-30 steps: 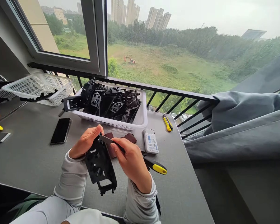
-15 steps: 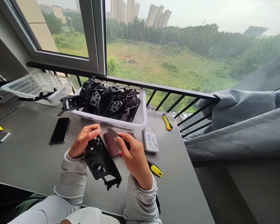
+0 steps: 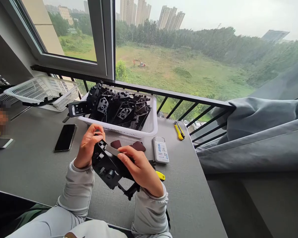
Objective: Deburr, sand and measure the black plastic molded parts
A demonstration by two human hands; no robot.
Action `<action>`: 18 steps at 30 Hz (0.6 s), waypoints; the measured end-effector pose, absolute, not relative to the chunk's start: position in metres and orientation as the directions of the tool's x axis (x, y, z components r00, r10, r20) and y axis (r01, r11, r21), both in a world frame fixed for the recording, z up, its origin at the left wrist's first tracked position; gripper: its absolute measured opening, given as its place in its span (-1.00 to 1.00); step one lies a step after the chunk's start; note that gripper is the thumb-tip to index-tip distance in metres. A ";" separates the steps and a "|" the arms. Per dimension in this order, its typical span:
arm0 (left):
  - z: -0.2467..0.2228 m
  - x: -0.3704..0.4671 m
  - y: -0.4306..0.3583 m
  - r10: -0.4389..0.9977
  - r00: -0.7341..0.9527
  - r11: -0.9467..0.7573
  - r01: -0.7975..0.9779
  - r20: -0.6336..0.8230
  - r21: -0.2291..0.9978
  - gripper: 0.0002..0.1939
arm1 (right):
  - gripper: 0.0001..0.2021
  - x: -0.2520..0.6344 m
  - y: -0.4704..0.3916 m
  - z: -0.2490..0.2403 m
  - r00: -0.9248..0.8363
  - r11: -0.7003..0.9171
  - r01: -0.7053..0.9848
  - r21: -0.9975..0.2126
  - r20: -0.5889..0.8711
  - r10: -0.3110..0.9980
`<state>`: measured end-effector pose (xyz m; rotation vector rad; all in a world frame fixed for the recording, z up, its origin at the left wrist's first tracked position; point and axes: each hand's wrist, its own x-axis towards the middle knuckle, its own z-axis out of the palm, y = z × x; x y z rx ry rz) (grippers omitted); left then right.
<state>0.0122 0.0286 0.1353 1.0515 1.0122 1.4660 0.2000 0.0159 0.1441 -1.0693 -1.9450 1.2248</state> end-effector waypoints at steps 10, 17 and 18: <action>0.127 0.008 0.031 0.979 -0.046 -0.205 -0.302 0.201 0.931 -0.86 | -0.65 0.198 0.021 0.140 -0.460 0.136 0.244 -0.960 0.009 0.888; 0.132 0.005 0.029 0.989 0.051 -0.133 -0.139 0.141 0.981 -0.83 | -0.63 0.201 0.026 0.139 -0.460 0.079 0.212 -0.974 -0.028 0.887; 0.132 0.006 0.030 0.989 0.035 -0.135 -0.121 0.140 0.983 -0.84 | -0.63 0.201 0.027 0.138 -0.444 0.080 0.216 -0.973 -0.025 0.896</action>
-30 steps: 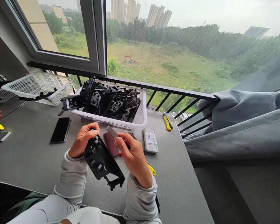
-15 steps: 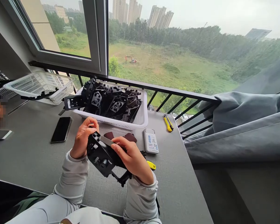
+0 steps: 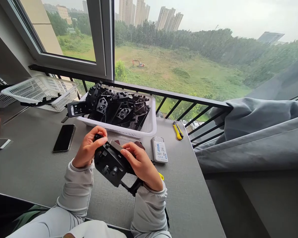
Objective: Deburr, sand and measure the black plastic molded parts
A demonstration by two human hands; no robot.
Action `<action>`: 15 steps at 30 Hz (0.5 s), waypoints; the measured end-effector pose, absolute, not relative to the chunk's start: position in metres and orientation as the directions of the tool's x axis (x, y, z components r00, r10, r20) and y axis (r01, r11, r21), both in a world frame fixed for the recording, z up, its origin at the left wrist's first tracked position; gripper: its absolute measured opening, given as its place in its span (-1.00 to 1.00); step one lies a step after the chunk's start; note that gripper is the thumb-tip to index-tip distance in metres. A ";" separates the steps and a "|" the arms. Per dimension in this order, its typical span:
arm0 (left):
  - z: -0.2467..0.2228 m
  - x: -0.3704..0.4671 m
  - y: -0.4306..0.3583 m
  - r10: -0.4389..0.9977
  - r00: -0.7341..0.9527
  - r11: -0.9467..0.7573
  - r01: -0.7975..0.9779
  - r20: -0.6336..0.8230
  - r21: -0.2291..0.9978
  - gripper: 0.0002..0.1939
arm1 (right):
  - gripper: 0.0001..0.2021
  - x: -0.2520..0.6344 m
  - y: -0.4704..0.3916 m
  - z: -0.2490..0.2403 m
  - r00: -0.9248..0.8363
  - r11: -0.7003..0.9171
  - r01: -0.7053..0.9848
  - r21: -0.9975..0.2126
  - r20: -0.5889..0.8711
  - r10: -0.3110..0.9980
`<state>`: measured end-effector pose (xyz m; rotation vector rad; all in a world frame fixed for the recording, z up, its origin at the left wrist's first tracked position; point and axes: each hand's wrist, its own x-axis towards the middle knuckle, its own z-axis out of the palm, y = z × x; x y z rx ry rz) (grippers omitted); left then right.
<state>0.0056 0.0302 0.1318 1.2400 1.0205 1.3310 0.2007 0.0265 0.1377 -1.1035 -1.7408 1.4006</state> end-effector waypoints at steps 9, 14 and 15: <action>0.125 0.005 0.037 0.981 0.084 -0.192 0.291 0.175 0.937 -0.52 | -0.69 0.203 0.028 0.128 -0.311 0.216 0.332 -0.918 0.110 0.944; 0.125 0.006 0.036 0.982 0.090 -0.184 0.302 0.164 0.935 -0.46 | -0.76 0.201 0.026 0.131 -0.378 0.245 0.421 -0.873 0.076 0.922; 0.126 0.006 0.036 0.984 0.084 -0.178 0.298 0.160 0.938 -0.46 | -0.76 0.200 0.026 0.131 -0.380 0.247 0.429 -0.869 0.075 0.922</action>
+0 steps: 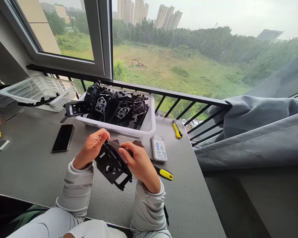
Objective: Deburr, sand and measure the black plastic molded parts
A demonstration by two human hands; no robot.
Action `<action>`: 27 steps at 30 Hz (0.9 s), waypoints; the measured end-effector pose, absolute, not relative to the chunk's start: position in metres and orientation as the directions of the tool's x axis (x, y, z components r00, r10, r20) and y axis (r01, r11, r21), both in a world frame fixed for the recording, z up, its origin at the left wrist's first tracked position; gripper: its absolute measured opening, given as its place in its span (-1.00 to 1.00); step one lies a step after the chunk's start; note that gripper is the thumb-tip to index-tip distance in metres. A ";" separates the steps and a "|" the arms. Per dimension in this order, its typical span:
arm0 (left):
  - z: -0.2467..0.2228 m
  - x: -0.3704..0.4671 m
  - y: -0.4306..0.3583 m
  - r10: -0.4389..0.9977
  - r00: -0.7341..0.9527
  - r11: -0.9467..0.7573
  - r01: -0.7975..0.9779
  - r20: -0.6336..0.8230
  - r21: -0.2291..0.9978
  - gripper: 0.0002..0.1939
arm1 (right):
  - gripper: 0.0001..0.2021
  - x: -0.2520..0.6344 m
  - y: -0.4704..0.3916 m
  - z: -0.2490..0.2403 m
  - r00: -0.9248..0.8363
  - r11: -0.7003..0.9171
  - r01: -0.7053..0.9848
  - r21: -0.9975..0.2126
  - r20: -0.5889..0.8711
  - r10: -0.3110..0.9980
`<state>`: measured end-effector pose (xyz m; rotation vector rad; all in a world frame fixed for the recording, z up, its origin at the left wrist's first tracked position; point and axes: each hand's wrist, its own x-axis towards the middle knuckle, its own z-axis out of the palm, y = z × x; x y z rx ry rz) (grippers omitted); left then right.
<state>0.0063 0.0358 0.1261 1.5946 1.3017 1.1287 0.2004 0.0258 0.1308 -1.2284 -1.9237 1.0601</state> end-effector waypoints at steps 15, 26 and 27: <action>0.127 0.006 0.035 0.986 0.049 -0.168 0.256 0.161 0.952 -0.46 | -0.78 0.202 0.025 0.135 -0.409 0.245 0.423 -0.872 0.057 0.911; 0.129 0.007 0.037 0.980 -0.114 -0.156 0.092 0.166 0.983 -0.48 | -0.68 0.205 0.026 0.130 -0.296 0.191 0.373 -0.908 0.079 0.952; 0.128 0.007 0.038 0.976 -0.154 -0.148 0.054 0.155 0.988 -0.48 | -0.67 0.206 0.026 0.130 -0.248 0.186 0.364 -0.913 0.097 0.964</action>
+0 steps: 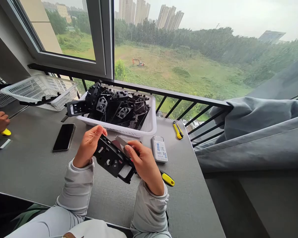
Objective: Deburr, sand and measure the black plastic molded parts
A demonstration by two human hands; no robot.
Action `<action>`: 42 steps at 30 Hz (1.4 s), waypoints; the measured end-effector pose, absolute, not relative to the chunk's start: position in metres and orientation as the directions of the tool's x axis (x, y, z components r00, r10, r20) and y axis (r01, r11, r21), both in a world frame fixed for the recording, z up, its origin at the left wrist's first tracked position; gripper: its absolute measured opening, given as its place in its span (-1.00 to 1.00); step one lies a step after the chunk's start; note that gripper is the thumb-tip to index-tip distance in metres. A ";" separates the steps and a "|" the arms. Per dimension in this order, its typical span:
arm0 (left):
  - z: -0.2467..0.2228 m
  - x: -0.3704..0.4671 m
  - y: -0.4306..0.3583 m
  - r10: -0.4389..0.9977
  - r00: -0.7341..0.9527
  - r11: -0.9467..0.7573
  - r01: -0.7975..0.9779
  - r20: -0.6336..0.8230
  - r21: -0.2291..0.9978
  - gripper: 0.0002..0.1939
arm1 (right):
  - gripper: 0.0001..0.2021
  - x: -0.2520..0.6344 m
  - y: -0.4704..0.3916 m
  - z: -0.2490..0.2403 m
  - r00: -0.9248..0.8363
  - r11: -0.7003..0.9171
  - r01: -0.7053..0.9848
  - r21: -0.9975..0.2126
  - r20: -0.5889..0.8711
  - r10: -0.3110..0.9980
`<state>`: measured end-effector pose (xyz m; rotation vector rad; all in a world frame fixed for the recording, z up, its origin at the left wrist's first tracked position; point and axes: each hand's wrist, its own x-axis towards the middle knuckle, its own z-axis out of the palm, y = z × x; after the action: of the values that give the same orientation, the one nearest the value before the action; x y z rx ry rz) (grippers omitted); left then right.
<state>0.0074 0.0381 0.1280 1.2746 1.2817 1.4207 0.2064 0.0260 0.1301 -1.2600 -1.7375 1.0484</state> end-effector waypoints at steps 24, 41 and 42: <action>0.136 0.006 0.049 0.981 -0.073 0.109 -0.551 -0.177 0.828 -0.75 | -0.63 0.201 0.019 0.135 -0.300 0.049 0.080 -0.996 0.023 0.954; 0.129 0.029 0.051 0.939 -0.254 0.012 -0.646 -0.230 0.763 -0.87 | -0.64 0.198 0.028 0.134 -0.302 0.036 0.069 -0.997 0.013 0.953; 0.129 0.030 0.051 0.936 -0.264 0.007 -0.649 -0.234 0.760 -0.86 | -0.64 0.198 0.027 0.134 -0.323 0.022 0.077 -0.997 -0.004 0.946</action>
<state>0.0302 0.0511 0.1293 0.4102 0.9529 1.5946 0.1980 0.0271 0.1340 -1.0874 -1.5145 1.4016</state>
